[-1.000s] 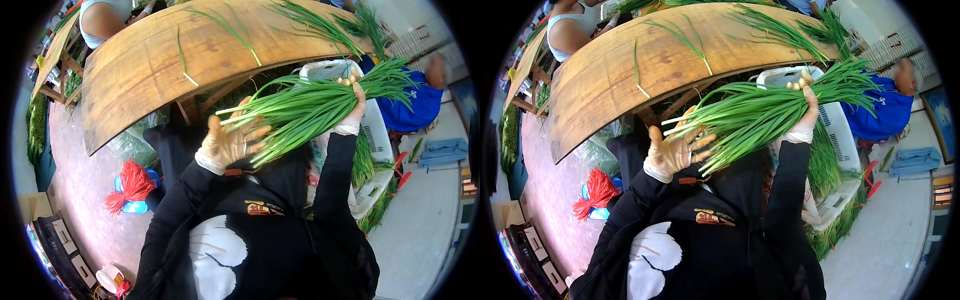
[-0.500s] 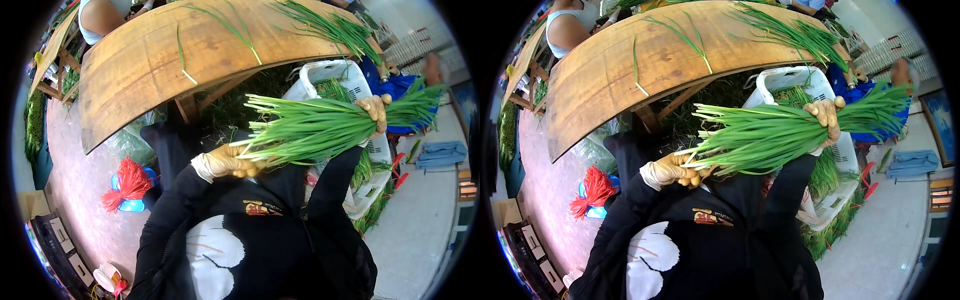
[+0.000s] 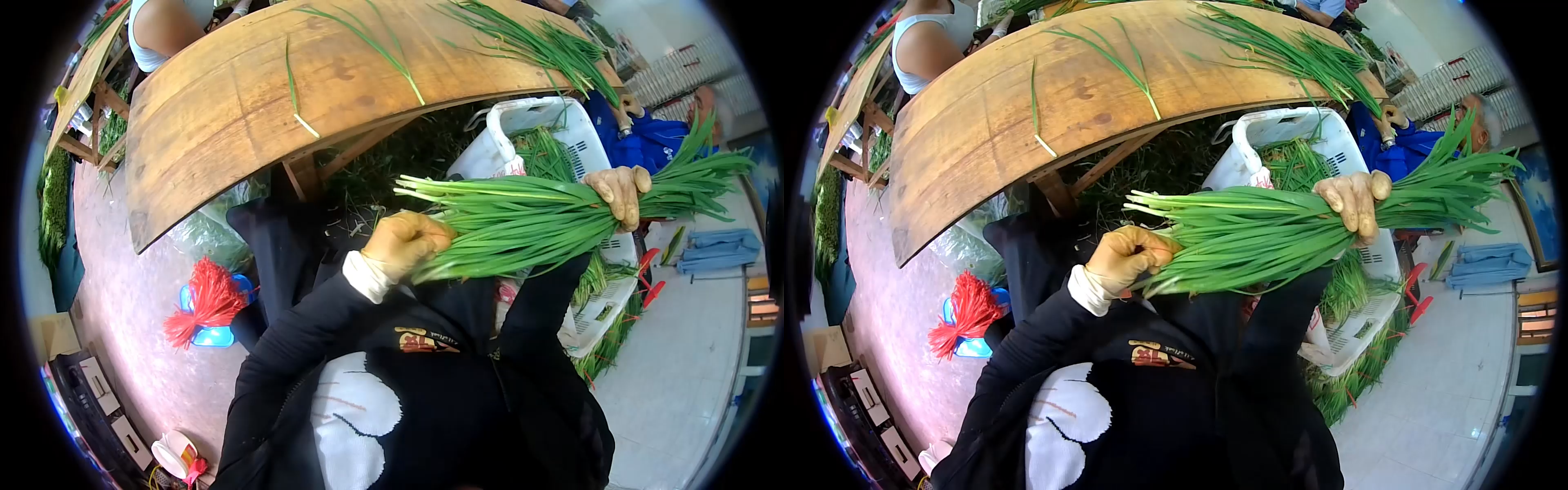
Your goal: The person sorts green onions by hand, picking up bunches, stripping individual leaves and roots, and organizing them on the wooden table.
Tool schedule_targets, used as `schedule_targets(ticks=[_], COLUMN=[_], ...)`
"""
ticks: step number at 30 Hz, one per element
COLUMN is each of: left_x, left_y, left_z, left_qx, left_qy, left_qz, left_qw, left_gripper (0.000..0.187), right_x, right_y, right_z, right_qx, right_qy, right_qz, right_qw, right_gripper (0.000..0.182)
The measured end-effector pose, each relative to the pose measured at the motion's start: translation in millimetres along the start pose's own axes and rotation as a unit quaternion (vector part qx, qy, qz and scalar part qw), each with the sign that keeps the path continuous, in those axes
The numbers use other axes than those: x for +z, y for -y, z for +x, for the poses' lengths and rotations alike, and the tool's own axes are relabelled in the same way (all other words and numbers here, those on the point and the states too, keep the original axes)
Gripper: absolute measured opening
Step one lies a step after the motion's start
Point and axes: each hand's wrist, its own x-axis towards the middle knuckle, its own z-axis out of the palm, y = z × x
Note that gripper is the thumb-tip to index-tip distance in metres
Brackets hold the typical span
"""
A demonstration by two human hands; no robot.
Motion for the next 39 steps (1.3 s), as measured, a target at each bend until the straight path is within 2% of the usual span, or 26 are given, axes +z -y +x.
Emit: schedule_targets(ticks=[1,2,3,5,6,7,9,11,15,16,17,19,20,23,25,27,28,30,31,32,33,34,35,36,37,39], left_x=[-5,-17,-30,-84,-90,-90,-67,-41,-42,-43,-44,-49,-53,-71,-109,-161,-192,-164,-113,-103,-92,-76,-62,-46,-26,-16], left_y=[-2,4,17,46,40,43,-13,-36,-25,-25,-24,-20,-23,-12,17,58,101,83,35,33,34,30,24,23,13,9], left_z=[-5,-10,-15,-21,-22,-19,1,21,39,38,37,33,32,26,19,4,-4,-16,-14,-8,5,9,13,14,19,24], left_qx=[-0.083,-0.088,-0.01,0.008,0.002,0.08,0.301,0.324,0.204,0.223,0.221,0.082,0.057,0.057,0.054,-0.143,-0.168,-0.174,-0.142,-0.066,0.069,0.122,0.053,-0.009,0.014,0.016], left_qy=[-0.026,-0.051,-0.118,-0.256,-0.298,-0.271,-0.132,-0.082,0.124,0.137,0.14,0.109,0.112,-0.013,-0.141,-0.154,-0.112,-0.148,-0.19,-0.153,-0.083,-0.027,0.055,0.087,0.106,0.079], left_qz=[-0.067,-0.043,-0.046,0.137,0.089,0.089,0.385,0.42,0.395,0.384,0.383,0.185,0.116,0.071,0.167,0.469,0.507,0.548,0.595,0.572,0.486,0.345,0.126,-0.096,-0.246,-0.264], left_qw=[0.994,0.994,0.992,0.957,0.95,0.955,0.862,0.844,0.887,0.885,0.886,0.973,0.985,0.996,0.974,0.858,0.838,0.805,0.768,0.803,0.867,0.93,0.989,0.992,0.963,0.961], left_gripper=[0.006,0.004,0.004,0.005,0.006,0.005,0.021,0.035,0.036,0.031,0.031,0.025,0.022,0.019,0.018,0.017,0.02,0.045,0.06,0.062,0.062,0.06,0.052,0.047,0.049,0.046], right_x=[-1,-1,0,5,8,10,0,-5,-5,-7,-10,-10,-8,-16,-24,-26,-27,-27,-33,-45,-51,-57,-58,-60,-61,-59], right_y=[4,13,20,27,27,26,18,10,3,5,7,8,6,8,17,25,29,39,42,44,35,25,22,19,17,4], right_z=[0,-2,-5,-5,-5,-5,-3,4,9,8,6,-2,-6,-12,-15,-16,-15,-9,-13,-19,-8,3,1,-4,-7,-11], right_qx=[0.0,0.004,0.008,-0.002,0.001,0.005,0.005,0.036,0.023,0.023,0.026,0.027,0.019,0.016,0.0,-0.012,-0.026,-0.01,-0.008,-0.019,-0.014,-0.002,-0.003,0.015,0.033,0.011], right_qy=[-0.001,0.012,0.025,0.035,0.016,-0.002,0.011,0.064,0.071,0.069,0.066,0.061,0.031,0.0,0.02,0.021,0.016,0.008,0.008,0.061,0.165,0.266,0.266,0.242,0.219,0.218], right_qz=[-0.001,0.012,0.025,0.027,0.025,0.024,0.041,0.049,0.053,0.051,0.055,0.06,0.062,0.052,0.072,0.091,0.118,0.167,0.167,0.185,0.217,0.241,0.242,0.243,0.242,0.262], right_qw=[1.0,1.0,0.999,0.999,1.0,1.0,0.999,0.996,0.996,0.996,0.996,0.996,0.997,0.999,0.997,0.996,0.993,0.986,0.986,0.981,0.962,0.933,0.933,0.939,0.945,0.94], right_gripper=[0.035,0.031,0.027,0.02,0.018,0.017,0.017,0.022,0.039,0.039,0.042,0.045,0.047,0.047,0.035,0.016,0.021,0.062,0.062,0.059,0.058,0.056,0.056,0.055,0.055,0.055])
